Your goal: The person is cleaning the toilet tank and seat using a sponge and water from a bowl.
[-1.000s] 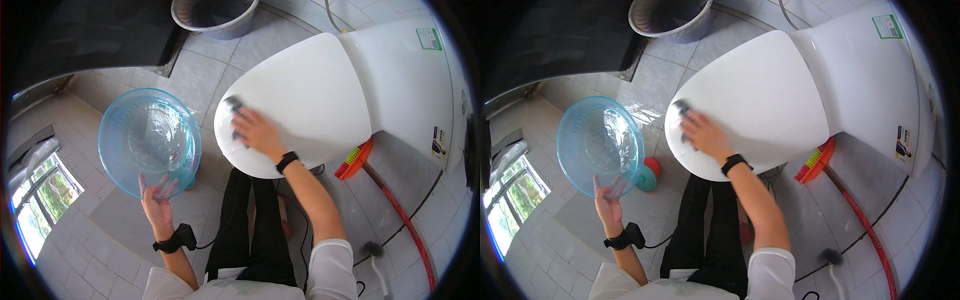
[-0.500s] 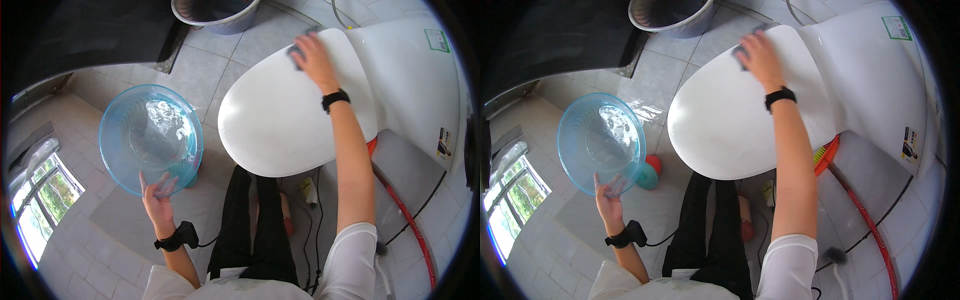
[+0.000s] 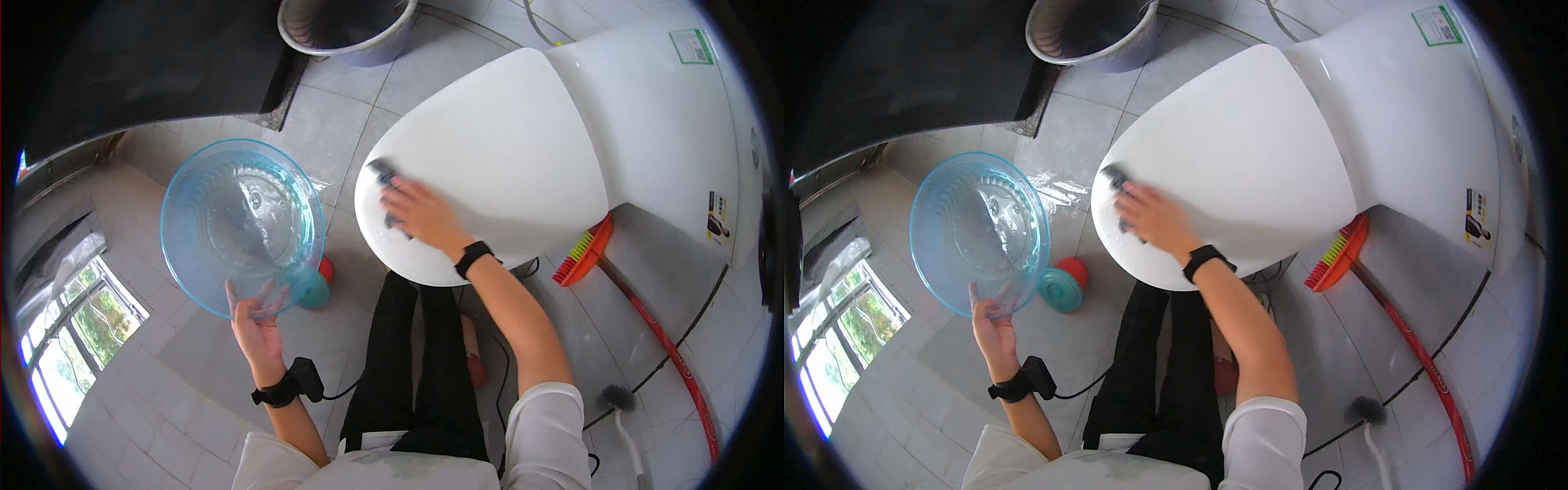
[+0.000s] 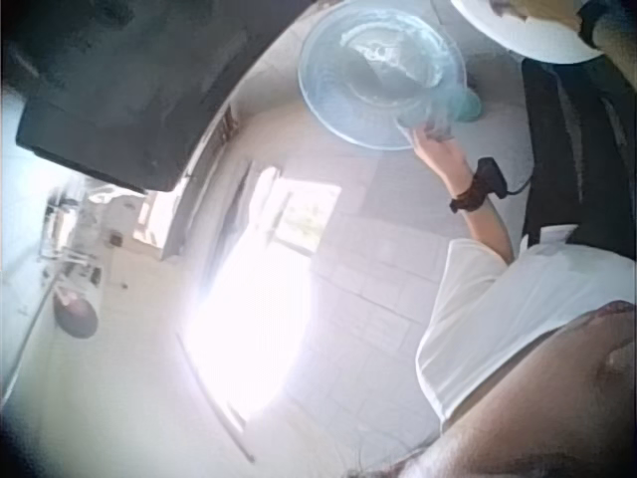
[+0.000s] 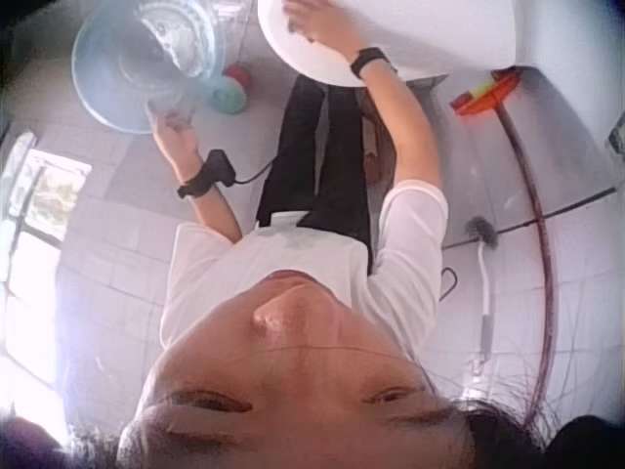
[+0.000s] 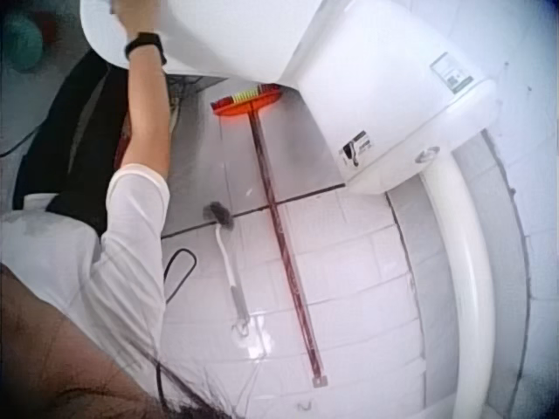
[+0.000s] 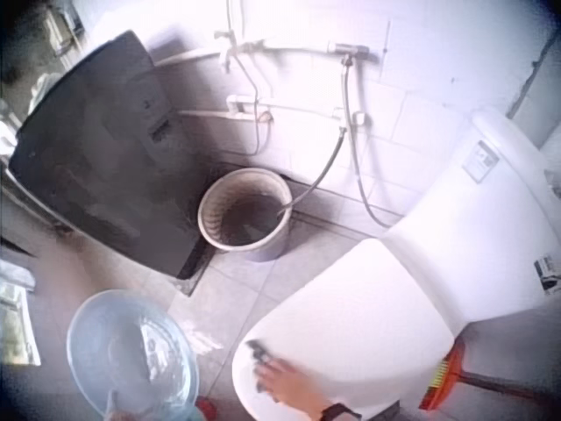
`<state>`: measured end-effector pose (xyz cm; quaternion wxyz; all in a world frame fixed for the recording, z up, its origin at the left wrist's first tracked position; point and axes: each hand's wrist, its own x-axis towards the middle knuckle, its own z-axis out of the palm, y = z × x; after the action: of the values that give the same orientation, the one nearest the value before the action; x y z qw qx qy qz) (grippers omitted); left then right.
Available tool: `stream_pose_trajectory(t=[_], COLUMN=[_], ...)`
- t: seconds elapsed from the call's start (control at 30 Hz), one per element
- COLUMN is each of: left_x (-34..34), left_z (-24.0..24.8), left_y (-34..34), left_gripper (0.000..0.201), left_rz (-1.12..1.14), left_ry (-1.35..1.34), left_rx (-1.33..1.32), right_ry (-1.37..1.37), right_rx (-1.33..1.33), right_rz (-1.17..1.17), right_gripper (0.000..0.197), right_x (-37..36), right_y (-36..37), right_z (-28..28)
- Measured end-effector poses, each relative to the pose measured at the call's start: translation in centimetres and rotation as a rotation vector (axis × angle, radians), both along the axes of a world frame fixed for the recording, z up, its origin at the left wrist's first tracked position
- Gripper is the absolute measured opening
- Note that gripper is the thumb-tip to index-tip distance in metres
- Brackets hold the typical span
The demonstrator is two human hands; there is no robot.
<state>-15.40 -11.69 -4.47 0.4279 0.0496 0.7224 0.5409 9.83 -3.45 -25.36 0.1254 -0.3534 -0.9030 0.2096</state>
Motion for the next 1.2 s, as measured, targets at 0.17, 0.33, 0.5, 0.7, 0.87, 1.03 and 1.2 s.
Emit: stream_pose_trajectory(t=[0.17,0.33,0.5,0.7,0.87,1.03,1.2], left_x=[0.9,1.4,2.0,2.9,3.6,3.9,4.3], left_z=[-0.2,-0.7,-1.1,-0.7,-0.4,-0.3,0.1], left_y=[0.7,1.0,1.1,1.6,1.9,2.3,2.8], left_gripper=[0.075,0.074,0.073,0.073,0.074,0.074,0.074], left_rz=[-0.042,-0.090,-0.116,-0.119,-0.142,-0.127,-0.126], left_ry=[-0.035,-0.059,-0.054,-0.041,-0.025,-0.001,0.021], left_rx=[0.010,0.009,-0.012,-0.044,-0.045,-0.046,-0.028], right_ry=[-0.027,-0.213,-0.179,-0.125,0.018,-0.079,-0.069], right_rx=[0.122,0.179,0.101,-0.096,0.000,0.158,0.080], right_rz=[-0.518,-0.728,-0.609,-0.332,-0.158,-0.089,-0.037], right_gripper=[0.042,0.043,0.047,0.051,0.038,0.033,0.037], right_x=[13.0,22.9,20.0,6.8,-3.5,-4.7,1.7], right_y=[4.6,4.5,-0.2,-8.9,-9.8,-10.4,-13.9], right_z=[2.3,3.6,2.4,0.7,0.3,-0.7,-0.3])
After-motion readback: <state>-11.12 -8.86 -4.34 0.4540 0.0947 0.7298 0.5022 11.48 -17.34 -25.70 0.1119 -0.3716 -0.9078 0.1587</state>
